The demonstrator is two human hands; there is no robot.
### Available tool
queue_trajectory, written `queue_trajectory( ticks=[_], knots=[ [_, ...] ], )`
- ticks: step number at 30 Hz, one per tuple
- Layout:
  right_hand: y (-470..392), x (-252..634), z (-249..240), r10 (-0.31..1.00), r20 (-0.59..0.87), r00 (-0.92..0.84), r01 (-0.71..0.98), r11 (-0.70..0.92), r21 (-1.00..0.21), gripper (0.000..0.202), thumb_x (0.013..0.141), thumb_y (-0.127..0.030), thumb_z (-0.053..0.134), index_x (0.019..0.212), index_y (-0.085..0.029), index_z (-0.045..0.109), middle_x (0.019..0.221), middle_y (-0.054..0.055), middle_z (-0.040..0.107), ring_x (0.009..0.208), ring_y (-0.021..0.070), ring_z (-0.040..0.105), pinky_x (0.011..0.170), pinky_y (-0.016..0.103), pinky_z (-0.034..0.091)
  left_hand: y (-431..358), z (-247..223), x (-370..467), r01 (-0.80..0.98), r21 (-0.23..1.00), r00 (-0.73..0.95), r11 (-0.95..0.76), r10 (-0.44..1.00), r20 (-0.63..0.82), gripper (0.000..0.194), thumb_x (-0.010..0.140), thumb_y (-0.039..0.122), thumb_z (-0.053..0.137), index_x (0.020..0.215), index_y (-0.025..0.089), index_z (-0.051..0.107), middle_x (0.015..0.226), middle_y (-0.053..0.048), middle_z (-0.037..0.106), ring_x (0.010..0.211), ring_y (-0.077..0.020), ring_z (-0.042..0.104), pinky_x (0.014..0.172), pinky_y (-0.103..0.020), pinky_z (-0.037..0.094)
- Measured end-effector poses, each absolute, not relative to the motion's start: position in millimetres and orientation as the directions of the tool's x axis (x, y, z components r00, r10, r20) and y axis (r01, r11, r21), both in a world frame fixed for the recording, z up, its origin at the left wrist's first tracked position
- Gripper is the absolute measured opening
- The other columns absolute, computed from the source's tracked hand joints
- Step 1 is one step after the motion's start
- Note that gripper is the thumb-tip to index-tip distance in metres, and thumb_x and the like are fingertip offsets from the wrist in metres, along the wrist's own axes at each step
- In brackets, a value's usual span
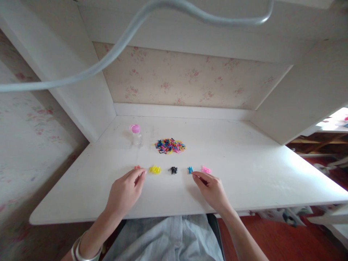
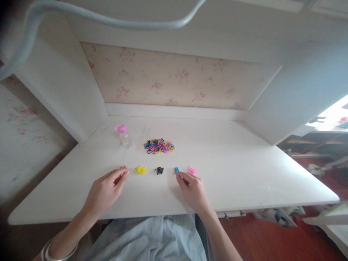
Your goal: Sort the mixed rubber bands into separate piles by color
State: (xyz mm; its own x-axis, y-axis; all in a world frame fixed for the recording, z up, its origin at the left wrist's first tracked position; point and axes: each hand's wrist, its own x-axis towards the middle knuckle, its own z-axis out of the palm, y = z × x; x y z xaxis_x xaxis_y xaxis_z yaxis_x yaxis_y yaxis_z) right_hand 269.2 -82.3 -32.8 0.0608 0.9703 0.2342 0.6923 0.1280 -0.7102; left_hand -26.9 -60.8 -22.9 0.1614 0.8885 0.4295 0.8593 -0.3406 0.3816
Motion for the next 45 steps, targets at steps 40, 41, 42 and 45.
queue_trajectory(
  ticks=[40,41,42,45],
  knots=[
    [25.7,206.9,-3.8,1.000,-0.001,-0.016,0.989,0.016,-0.145,0.040,0.094,-0.036,0.030,0.097,-0.026,0.069,0.099,0.006,0.068,0.085,0.0196,0.062,0.067,0.026,0.040,-83.5,-51.0,-48.7,0.755,0.551,0.217,-0.355,0.929,0.301,0.022,0.090,0.034,0.046,0.094,0.024,0.065,0.090,0.000,0.072,0.076,-0.0134,0.067,0.070,-0.021,0.051],
    [25.1,208.4,-3.6,1.000,0.003,-0.014,0.989,0.014,-0.148,0.041,0.094,-0.037,0.030,0.096,-0.026,0.069,0.099,0.006,0.068,0.084,0.0192,0.062,0.066,0.026,0.040,-83.6,-50.7,-48.6,0.756,0.549,0.219,-0.357,0.928,0.302,0.022,0.090,0.034,0.046,0.095,0.024,0.065,0.090,0.000,0.072,0.076,-0.0135,0.067,0.070,-0.021,0.051],
    [24.6,209.7,-3.5,1.000,0.006,-0.013,0.988,0.013,-0.152,0.041,0.094,-0.037,0.030,0.095,-0.027,0.070,0.098,0.005,0.069,0.083,0.0188,0.062,0.066,0.025,0.039,-83.6,-50.6,-48.5,0.757,0.546,0.222,-0.359,0.927,0.302,0.022,0.090,0.034,0.046,0.095,0.024,0.065,0.090,-0.001,0.072,0.076,-0.0135,0.067,0.070,-0.021,0.051],
    [23.2,212.6,-3.6,0.999,0.027,-0.023,0.986,0.027,-0.167,0.040,0.093,-0.037,0.032,0.090,-0.028,0.071,0.093,0.003,0.069,0.080,0.0176,0.063,0.063,0.024,0.038,-83.7,-50.3,-48.2,0.763,0.532,0.228,-0.367,0.923,0.309,0.022,0.090,0.034,0.046,0.094,0.024,0.065,0.089,-0.001,0.072,0.074,-0.0134,0.067,0.069,-0.021,0.051]
  ],
)
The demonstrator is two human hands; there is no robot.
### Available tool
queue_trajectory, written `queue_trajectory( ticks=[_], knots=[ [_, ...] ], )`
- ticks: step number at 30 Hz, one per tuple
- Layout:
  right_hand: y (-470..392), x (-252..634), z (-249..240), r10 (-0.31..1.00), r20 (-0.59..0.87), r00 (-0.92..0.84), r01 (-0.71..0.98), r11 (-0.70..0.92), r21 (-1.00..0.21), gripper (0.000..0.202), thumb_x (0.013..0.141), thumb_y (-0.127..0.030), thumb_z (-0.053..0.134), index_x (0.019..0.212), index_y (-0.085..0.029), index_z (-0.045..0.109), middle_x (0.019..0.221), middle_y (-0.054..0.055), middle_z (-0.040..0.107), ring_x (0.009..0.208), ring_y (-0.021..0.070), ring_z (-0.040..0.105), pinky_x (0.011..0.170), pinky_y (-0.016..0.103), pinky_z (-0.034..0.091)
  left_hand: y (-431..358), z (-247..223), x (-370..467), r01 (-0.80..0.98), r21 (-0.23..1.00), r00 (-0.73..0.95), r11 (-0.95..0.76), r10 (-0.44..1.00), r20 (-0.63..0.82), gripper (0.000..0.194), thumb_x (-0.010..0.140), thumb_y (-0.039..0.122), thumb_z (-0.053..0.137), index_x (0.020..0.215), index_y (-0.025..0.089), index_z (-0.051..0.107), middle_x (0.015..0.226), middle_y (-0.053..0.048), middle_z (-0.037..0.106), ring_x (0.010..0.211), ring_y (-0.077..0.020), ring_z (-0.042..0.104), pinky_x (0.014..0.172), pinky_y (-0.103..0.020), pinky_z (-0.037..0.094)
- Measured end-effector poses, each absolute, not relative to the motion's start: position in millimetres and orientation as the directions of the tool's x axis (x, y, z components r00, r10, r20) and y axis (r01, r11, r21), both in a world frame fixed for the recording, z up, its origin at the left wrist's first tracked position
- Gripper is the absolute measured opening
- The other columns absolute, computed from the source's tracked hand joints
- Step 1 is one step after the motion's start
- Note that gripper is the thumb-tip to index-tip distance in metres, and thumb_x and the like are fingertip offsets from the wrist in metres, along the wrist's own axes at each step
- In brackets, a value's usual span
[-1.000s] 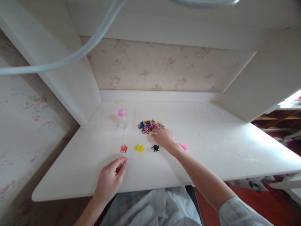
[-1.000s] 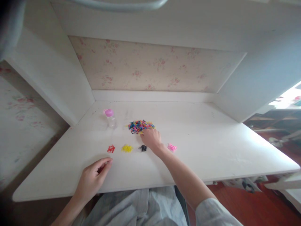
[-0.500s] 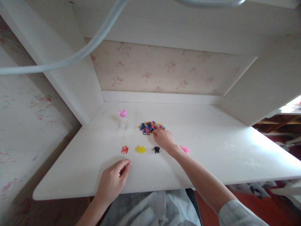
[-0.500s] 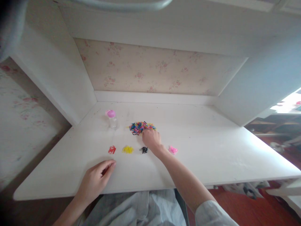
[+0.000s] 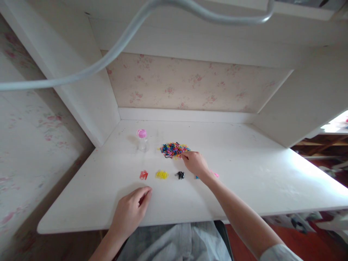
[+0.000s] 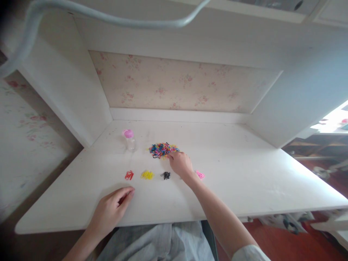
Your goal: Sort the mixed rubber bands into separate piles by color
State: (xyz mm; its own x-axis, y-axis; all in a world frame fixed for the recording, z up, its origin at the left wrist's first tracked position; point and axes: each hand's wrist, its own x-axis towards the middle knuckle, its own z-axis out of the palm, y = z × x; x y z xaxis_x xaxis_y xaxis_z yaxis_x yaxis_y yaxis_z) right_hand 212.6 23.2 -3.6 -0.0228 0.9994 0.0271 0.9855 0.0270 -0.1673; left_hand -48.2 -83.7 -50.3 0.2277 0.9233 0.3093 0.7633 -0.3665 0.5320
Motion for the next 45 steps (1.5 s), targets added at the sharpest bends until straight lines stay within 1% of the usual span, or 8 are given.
queue_trajectory(
  ticks=[7,9,15,23,32,36,38,45],
  knots=[
    [13.8,209.0,-1.1,0.986,0.135,-0.100,0.945,0.137,-0.298,0.033,0.093,-0.037,0.038,0.098,-0.032,0.070,0.093,-0.001,0.071,0.083,0.0143,0.063,0.066,0.020,0.037,-83.2,-50.4,-47.6,0.768,0.530,0.224,-0.360,0.926,0.303,0.022,0.089,0.033,0.045,0.094,0.024,0.065,0.089,0.000,0.072,0.075,-0.0136,0.067,0.068,-0.021,0.051],
    [4.6,202.1,0.4,0.982,0.134,-0.131,0.934,0.167,-0.317,0.034,0.093,-0.038,0.037,0.095,-0.031,0.070,0.091,-0.001,0.071,0.080,0.0131,0.062,0.065,0.020,0.037,-83.3,-50.4,-47.3,0.767,0.537,0.223,-0.352,0.930,0.292,0.022,0.090,0.034,0.046,0.094,0.024,0.065,0.090,0.000,0.072,0.075,-0.0133,0.067,0.069,-0.021,0.051],
    [-28.8,169.5,1.6,0.966,0.098,-0.239,0.924,0.257,-0.283,0.037,0.094,-0.038,0.035,0.088,-0.028,0.070,0.086,-0.001,0.071,0.079,0.0132,0.062,0.064,0.020,0.035,-83.9,-51.8,-47.3,0.768,0.534,0.219,-0.353,0.929,0.300,0.023,0.090,0.036,0.046,0.096,0.024,0.065,0.091,-0.001,0.072,0.075,-0.0131,0.067,0.071,-0.022,0.052],
    [-37.3,150.0,-2.7,0.958,0.039,-0.285,0.942,0.287,-0.171,0.029,0.091,-0.027,0.040,0.080,-0.025,0.066,0.081,0.001,0.069,0.072,0.0129,0.062,0.061,0.020,0.035,-83.1,-51.4,-47.3,0.777,0.505,0.231,-0.376,0.916,0.327,0.023,0.090,0.033,0.045,0.095,0.024,0.065,0.091,-0.001,0.073,0.075,-0.0136,0.067,0.069,-0.022,0.053],
    [-42.6,156.9,-2.3,0.951,0.089,-0.297,0.928,0.309,-0.208,0.038,0.094,-0.036,0.037,0.073,-0.024,0.066,0.074,0.001,0.069,0.066,0.0123,0.061,0.057,0.020,0.031,-83.1,-52.2,-47.2,0.762,0.549,0.219,-0.344,0.934,0.282,0.023,0.089,0.034,0.047,0.096,0.024,0.066,0.092,0.000,0.072,0.076,-0.0137,0.067,0.071,-0.022,0.052],
    [-53.9,169.8,-1.7,0.952,0.167,-0.256,0.907,0.296,-0.298,0.039,0.094,-0.035,0.036,0.074,-0.024,0.067,0.074,0.001,0.068,0.067,0.0116,0.061,0.057,0.020,0.031,-78.8,-46.9,-44.9,0.733,0.614,0.180,-0.293,0.954,0.241,0.024,0.089,0.036,0.046,0.093,0.023,0.066,0.085,0.000,0.072,0.070,-0.0129,0.066,0.065,-0.020,0.051],
    [-62.7,180.5,-5.8,0.952,0.210,-0.223,0.882,0.288,-0.372,0.038,0.095,-0.034,0.036,0.078,-0.024,0.068,0.074,0.000,0.068,0.066,0.0111,0.061,0.058,0.020,0.033,-73.8,-39.2,-42.0,0.740,0.606,0.187,-0.291,0.955,0.231,0.025,0.089,0.036,0.045,0.091,0.023,0.066,0.081,0.000,0.072,0.067,-0.0125,0.065,0.062,-0.020,0.050],
    [-95.7,232.9,-40.6,0.955,0.298,-0.003,0.726,0.207,-0.656,0.032,0.092,-0.036,0.044,0.084,-0.022,0.071,0.069,0.001,0.066,0.057,0.0098,0.055,0.057,0.019,0.037,-36.0,0.6,-9.1,0.843,0.403,0.299,-0.357,0.933,0.202,0.026,0.090,0.036,0.043,0.092,0.025,0.067,0.086,0.001,0.072,0.073,-0.0134,0.065,0.066,-0.022,0.046]
  ],
)
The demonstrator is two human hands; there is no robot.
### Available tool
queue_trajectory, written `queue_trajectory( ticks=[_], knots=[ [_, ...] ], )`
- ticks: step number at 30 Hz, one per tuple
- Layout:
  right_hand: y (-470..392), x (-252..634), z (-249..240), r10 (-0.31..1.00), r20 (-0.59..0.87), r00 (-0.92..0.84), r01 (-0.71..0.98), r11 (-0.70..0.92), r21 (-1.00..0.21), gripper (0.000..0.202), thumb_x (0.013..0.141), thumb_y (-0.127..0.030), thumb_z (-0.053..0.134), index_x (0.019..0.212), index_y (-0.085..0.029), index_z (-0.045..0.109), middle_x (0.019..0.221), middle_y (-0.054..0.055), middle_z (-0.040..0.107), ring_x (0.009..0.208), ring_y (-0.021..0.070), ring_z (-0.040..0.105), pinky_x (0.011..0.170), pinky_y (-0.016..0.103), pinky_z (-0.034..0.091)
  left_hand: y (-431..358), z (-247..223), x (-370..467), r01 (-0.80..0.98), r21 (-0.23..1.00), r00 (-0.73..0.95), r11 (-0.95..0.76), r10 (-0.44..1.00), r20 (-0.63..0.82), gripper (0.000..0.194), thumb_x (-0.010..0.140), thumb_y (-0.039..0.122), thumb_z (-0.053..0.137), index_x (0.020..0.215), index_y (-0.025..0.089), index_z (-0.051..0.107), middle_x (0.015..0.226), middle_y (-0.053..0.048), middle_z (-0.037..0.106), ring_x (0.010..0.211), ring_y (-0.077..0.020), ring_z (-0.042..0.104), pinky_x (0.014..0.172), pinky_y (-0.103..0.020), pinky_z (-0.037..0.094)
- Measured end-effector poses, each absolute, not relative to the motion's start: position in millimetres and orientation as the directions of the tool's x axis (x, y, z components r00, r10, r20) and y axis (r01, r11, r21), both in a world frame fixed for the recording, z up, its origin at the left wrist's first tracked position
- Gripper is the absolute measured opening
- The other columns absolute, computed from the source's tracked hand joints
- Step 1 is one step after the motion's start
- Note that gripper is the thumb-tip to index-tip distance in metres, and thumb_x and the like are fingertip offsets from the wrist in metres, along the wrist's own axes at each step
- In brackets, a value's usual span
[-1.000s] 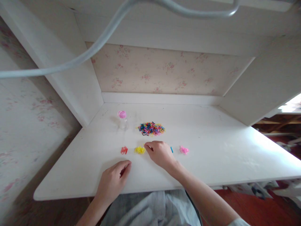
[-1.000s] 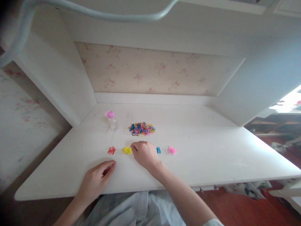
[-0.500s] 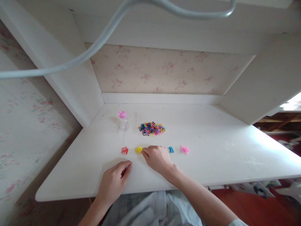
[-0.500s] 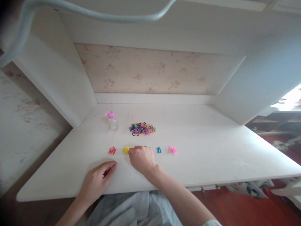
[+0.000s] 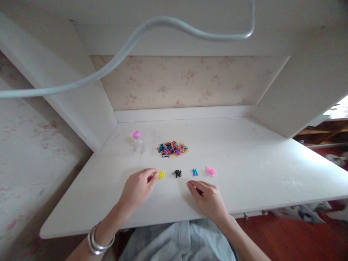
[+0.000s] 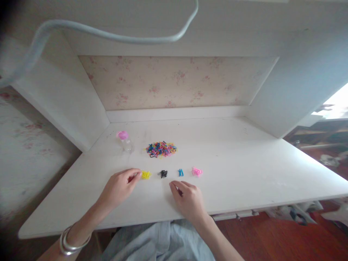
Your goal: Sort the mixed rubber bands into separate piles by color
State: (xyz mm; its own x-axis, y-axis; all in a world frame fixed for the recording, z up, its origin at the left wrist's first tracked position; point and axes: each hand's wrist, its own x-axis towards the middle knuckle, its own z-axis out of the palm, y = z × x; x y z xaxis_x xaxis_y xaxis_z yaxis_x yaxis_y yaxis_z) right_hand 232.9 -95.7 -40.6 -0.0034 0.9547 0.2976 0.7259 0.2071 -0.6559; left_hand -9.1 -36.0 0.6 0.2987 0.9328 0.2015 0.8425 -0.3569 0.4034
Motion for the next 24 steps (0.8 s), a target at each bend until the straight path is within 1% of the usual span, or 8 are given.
queue_trajectory(
  ticks=[2,4,6,8,11,14,18,24],
  knots=[
    [-102.0,243.2,-48.4,0.949,0.310,0.060,0.681,0.189,-0.708,0.029,0.091,-0.037,0.047,0.085,-0.022,0.071,0.071,0.001,0.066,0.057,0.0094,0.055,0.056,0.019,0.037,-21.3,7.8,7.5,0.868,0.322,0.345,-0.378,0.925,0.158,0.026,0.090,0.036,0.043,0.090,0.027,0.067,0.086,0.001,0.072,0.076,-0.0148,0.065,0.068,-0.023,0.045],
    [-105.8,247.3,-52.3,0.947,0.313,0.073,0.664,0.188,-0.724,0.028,0.091,-0.036,0.048,0.087,-0.021,0.071,0.074,0.001,0.066,0.058,0.0093,0.055,0.056,0.019,0.037,-7.0,11.1,25.5,0.886,0.255,0.371,-0.386,0.922,0.109,0.027,0.089,0.038,0.043,0.090,0.028,0.068,0.089,0.000,0.072,0.082,-0.0166,0.066,0.071,-0.025,0.045],
    [-107.3,246.5,-52.8,0.949,0.314,0.041,0.678,0.204,-0.706,0.028,0.091,-0.035,0.046,0.088,-0.022,0.070,0.072,0.001,0.065,0.058,0.0094,0.054,0.057,0.019,0.037,6.0,11.0,43.1,0.906,0.197,0.368,-0.374,0.927,0.067,0.030,0.089,0.042,0.043,0.094,0.027,0.068,0.094,-0.003,0.072,0.086,-0.0186,0.066,0.073,-0.027,0.045],
    [-107.6,243.9,-51.3,0.949,0.315,-0.009,0.706,0.229,-0.670,0.029,0.092,-0.034,0.044,0.088,-0.022,0.070,0.066,0.001,0.062,0.056,0.0095,0.052,0.057,0.020,0.035,17.1,8.5,58.2,0.928,0.127,0.348,-0.351,0.936,0.042,0.032,0.088,0.044,0.043,0.096,0.026,0.068,0.096,-0.005,0.071,0.088,-0.0206,0.066,0.074,-0.029,0.046],
    [-107.8,242.2,-48.7,0.947,0.318,-0.047,0.721,0.253,-0.645,0.031,0.093,-0.033,0.042,0.087,-0.022,0.070,0.061,0.000,0.058,0.054,0.0093,0.050,0.055,0.020,0.033,29.2,2.5,73.7,0.944,0.041,0.327,-0.328,0.944,0.035,0.033,0.088,0.041,0.043,0.093,0.022,0.069,0.093,-0.009,0.071,0.089,-0.0238,0.066,0.074,-0.032,0.048],
    [-108.5,244.2,-47.7,0.948,0.315,-0.051,0.708,0.257,-0.658,0.031,0.094,-0.033,0.041,0.087,-0.022,0.069,0.061,0.000,0.057,0.054,0.0087,0.049,0.055,0.019,0.032,34.7,-3.3,81.4,0.947,0.020,0.319,-0.320,0.947,0.040,0.033,0.089,0.034,0.040,0.092,0.018,0.069,0.091,-0.012,0.070,0.088,-0.0253,0.066,0.074,-0.034,0.048],
    [-109.2,247.0,-47.4,0.948,0.314,-0.053,0.703,0.259,-0.663,0.031,0.094,-0.033,0.041,0.088,-0.021,0.070,0.060,0.000,0.056,0.053,0.0086,0.048,0.054,0.019,0.031,33.3,-5.7,84.6,0.950,0.007,0.313,-0.314,0.949,0.047,0.037,0.091,0.027,0.033,0.092,0.017,0.068,0.089,-0.012,0.070,0.085,-0.0250,0.067,0.072,-0.034,0.048],
    [-109.8,247.5,-46.9,0.949,0.308,-0.062,0.707,0.260,-0.658,0.031,0.094,-0.033,0.042,0.088,-0.021,0.069,0.063,0.001,0.059,0.054,0.0082,0.049,0.055,0.019,0.032,22.0,6.0,69.8,0.957,0.004,0.291,-0.292,0.954,0.066,0.035,0.092,0.033,0.034,0.096,0.022,0.067,0.093,-0.009,0.071,0.085,-0.0219,0.066,0.072,-0.031,0.046]
  ],
)
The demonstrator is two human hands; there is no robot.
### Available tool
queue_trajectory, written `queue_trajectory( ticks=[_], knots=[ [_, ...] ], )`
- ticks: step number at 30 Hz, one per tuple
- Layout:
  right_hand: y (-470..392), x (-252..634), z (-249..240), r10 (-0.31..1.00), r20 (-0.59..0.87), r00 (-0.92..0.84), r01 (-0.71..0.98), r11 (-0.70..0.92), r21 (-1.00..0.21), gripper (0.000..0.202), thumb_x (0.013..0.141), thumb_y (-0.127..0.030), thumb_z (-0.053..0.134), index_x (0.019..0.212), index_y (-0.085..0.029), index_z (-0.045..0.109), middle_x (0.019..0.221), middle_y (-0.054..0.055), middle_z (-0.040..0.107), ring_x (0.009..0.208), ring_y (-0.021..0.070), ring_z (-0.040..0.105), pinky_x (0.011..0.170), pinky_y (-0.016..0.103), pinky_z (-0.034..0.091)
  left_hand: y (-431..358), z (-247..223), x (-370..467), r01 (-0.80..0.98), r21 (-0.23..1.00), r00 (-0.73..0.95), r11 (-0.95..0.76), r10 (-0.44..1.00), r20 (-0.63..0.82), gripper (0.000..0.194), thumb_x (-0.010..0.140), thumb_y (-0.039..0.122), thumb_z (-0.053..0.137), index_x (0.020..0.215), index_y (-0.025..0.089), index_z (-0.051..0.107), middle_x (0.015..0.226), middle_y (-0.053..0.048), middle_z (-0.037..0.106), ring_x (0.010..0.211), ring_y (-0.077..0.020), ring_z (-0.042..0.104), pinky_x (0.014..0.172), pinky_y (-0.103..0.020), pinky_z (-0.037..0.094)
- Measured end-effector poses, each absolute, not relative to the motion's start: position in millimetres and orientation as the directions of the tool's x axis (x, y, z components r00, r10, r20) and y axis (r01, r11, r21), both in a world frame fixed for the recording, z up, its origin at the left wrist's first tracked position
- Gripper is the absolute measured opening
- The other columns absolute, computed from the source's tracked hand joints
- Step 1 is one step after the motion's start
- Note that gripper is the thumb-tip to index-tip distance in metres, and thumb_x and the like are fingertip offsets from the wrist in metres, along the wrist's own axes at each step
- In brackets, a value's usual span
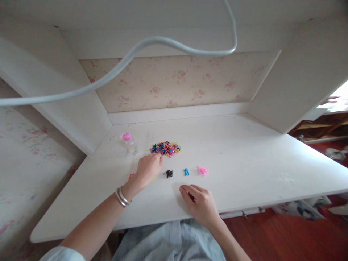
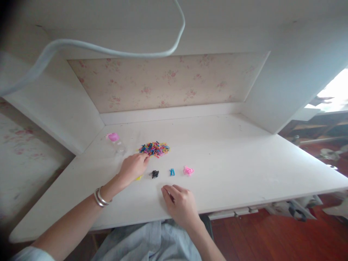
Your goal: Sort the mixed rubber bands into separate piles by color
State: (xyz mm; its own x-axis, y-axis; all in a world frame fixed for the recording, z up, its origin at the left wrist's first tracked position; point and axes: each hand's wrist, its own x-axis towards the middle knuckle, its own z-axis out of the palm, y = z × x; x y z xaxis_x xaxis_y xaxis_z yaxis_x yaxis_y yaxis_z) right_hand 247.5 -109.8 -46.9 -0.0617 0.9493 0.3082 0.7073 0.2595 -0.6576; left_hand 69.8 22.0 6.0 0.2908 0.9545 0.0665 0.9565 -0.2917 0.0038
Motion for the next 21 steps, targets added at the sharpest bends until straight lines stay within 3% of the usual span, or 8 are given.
queue_trajectory(
  ticks=[9,21],
  knots=[
    [-108.3,245.5,-47.3,0.949,0.306,-0.075,0.712,0.266,-0.650,0.030,0.093,-0.033,0.042,0.089,-0.021,0.069,0.066,0.001,0.061,0.056,0.0087,0.051,0.056,0.018,0.033,-24.2,12.5,13.1,0.968,0.108,0.208,-0.225,0.966,0.150,0.027,0.091,0.038,0.038,0.095,0.029,0.064,0.096,0.002,0.071,0.081,-0.0181,0.066,0.064,-0.026,0.041],
    [-109.3,242.4,-48.7,0.950,0.306,-0.060,0.731,0.250,-0.635,0.033,0.093,-0.035,0.041,0.088,-0.021,0.071,0.068,0.002,0.064,0.057,0.0089,0.054,0.057,0.018,0.036,-47.0,-5.7,12.1,0.984,0.049,0.161,-0.169,0.979,0.127,0.027,0.091,0.033,0.039,0.091,0.026,0.065,0.093,-0.003,0.071,0.080,-0.0183,0.066,0.061,-0.024,0.041]
  ],
)
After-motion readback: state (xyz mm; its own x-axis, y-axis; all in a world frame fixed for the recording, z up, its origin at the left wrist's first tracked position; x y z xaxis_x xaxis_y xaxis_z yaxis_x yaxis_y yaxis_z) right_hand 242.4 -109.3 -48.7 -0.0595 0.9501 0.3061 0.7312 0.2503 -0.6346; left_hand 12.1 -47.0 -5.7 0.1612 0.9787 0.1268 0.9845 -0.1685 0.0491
